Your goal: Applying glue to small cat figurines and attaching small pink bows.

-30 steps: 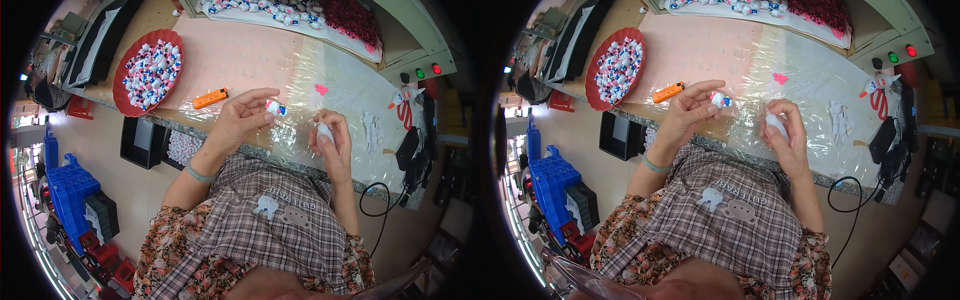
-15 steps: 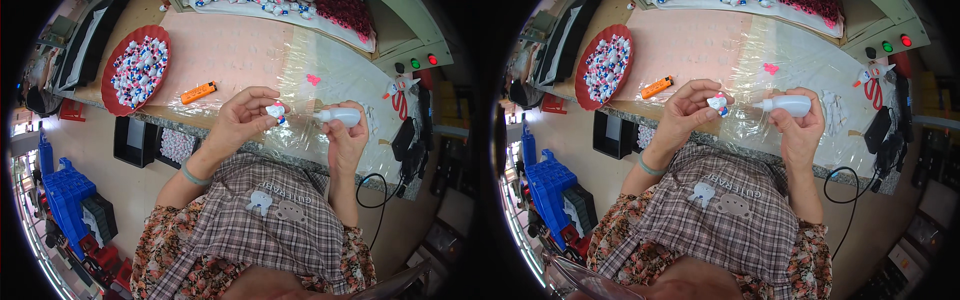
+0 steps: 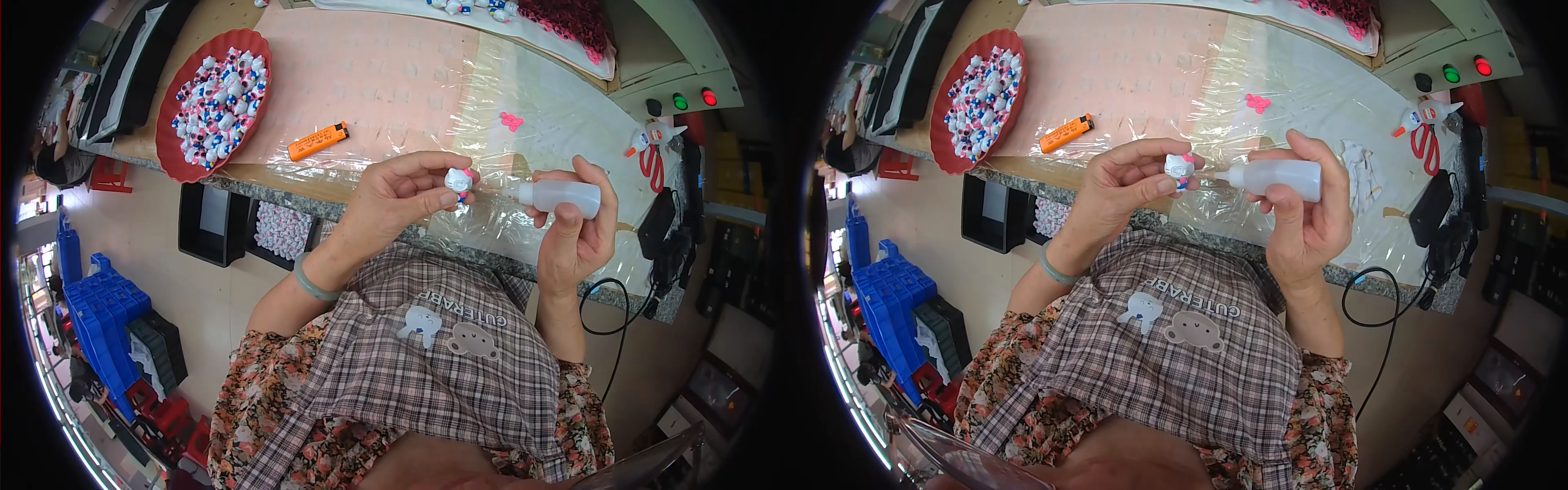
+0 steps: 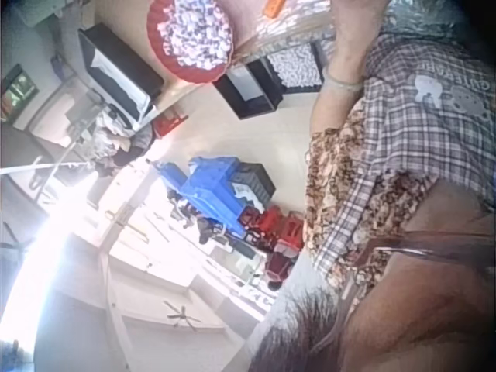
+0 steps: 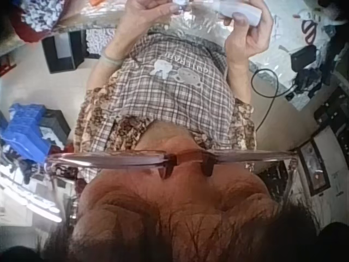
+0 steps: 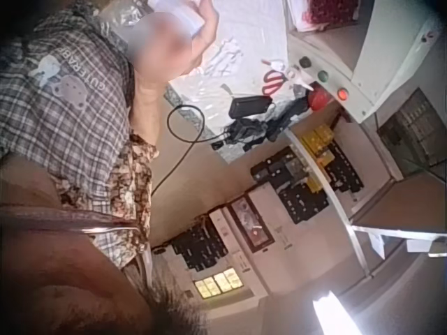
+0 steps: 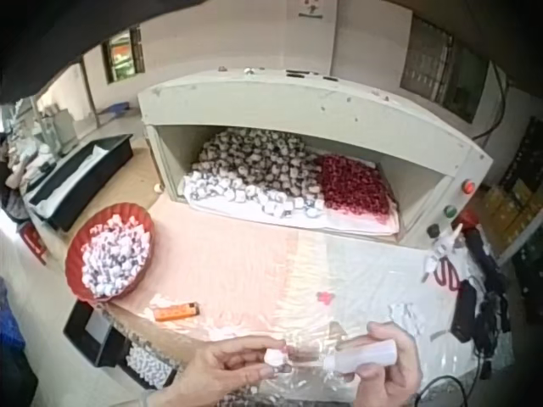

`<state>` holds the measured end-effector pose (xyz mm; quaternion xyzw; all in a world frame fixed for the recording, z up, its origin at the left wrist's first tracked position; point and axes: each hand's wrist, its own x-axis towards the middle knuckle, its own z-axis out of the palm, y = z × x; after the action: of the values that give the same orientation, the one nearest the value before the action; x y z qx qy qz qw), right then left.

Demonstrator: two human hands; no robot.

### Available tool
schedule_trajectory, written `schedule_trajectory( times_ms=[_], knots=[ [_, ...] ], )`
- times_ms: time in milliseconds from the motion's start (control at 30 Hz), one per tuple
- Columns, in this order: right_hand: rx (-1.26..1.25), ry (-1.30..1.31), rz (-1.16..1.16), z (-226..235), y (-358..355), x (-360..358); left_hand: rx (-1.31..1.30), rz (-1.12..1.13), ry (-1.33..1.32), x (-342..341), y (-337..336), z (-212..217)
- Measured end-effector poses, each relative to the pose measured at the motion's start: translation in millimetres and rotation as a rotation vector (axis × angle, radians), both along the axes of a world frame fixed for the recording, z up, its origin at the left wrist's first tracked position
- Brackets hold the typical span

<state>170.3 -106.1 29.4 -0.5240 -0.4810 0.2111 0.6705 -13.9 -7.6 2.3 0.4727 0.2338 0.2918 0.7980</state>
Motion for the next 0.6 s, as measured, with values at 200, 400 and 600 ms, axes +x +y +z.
schedule_trajectory(
  times_ms=[200,400,600],
  knots=[
    [0.000,-0.171,-0.027,-0.6,-2.6,-1.6,-0.070,-0.034,-0.004,-0.6,0.1,2.0],
    [-0.038,-0.228,0.000,-1.6,-4.5,-1.7,-0.080,-0.036,0.000,-1.5,-0.7,-2.8],
    [-0.029,-0.241,0.016,-3.1,-5.4,-1.6,-0.084,-0.043,0.024,-0.6,-1.0,-2.6]
  ],
)
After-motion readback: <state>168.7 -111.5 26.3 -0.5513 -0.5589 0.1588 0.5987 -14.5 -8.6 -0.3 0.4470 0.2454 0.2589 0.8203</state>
